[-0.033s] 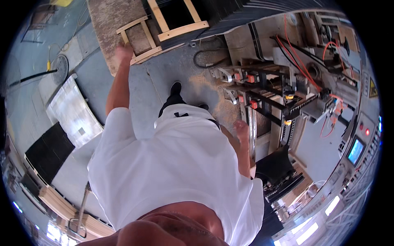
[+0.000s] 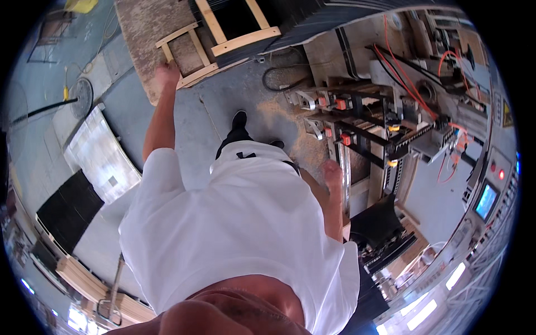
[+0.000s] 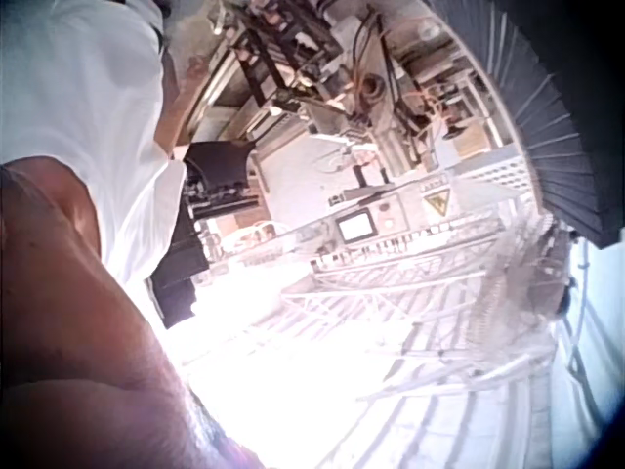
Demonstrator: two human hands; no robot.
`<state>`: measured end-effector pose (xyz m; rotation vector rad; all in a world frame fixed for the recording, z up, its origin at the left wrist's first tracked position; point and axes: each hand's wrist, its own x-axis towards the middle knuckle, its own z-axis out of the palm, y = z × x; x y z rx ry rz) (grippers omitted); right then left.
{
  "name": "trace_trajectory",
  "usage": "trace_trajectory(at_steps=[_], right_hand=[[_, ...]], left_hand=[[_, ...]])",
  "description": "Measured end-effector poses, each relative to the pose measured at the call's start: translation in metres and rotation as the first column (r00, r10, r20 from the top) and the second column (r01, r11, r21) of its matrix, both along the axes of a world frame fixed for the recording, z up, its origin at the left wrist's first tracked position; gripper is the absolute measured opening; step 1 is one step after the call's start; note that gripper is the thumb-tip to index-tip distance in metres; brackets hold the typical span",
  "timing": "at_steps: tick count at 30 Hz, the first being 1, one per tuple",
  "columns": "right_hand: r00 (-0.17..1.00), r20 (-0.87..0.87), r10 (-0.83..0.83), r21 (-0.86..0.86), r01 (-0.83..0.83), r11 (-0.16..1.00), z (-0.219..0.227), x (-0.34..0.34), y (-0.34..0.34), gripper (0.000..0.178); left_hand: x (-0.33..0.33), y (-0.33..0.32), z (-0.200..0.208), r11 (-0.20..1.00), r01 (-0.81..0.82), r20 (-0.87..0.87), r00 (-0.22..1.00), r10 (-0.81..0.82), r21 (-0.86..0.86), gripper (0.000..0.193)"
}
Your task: The person repeatedly picks up small wooden frames from a conveyor belt, places them onto a jig on a machine, and then removes them after a brief pause. The frames are handled one at a time in a continuous loop.
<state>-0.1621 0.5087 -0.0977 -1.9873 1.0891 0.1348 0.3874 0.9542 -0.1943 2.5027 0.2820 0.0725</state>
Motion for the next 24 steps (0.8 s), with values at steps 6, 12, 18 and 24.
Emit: trace_trajectory(at_steps=[6, 12, 18, 24], right_hand=[[0.967, 0.177, -0.185, -0.353, 0.238, 0.905, 0.139, 0.018, -0.004, 0.026], [0.967, 0.072, -0.243, -0.955, 0.137, 0.262, 0.325, -0.059, 0.006, 0.024], [0.591, 0.084, -0.802, -0.99, -0.041, -0.134, 0.457, -0.241, 0.077, 0.032], [0.259, 0.07, -0.963, -0.991, -0.094, -0.097, 0.506, -0.376, 0.148, 0.045]], left_hand=[[-0.119, -0.055, 0.015, 0.834, 0.507, 0.137, 0.862, -0.488, -0.216, 0.03], [-0.212, -0.178, 0.015, 0.452, 0.513, -0.331, 0.313, -0.89, -0.73, 0.021], [-0.2, -0.297, -0.016, 0.207, 0.555, -0.328, -0.127, -0.936, -0.805, 0.019], [-0.191, -0.362, -0.018, 0.072, 0.733, -0.264, -0.15, -0.953, -0.676, 0.017]])
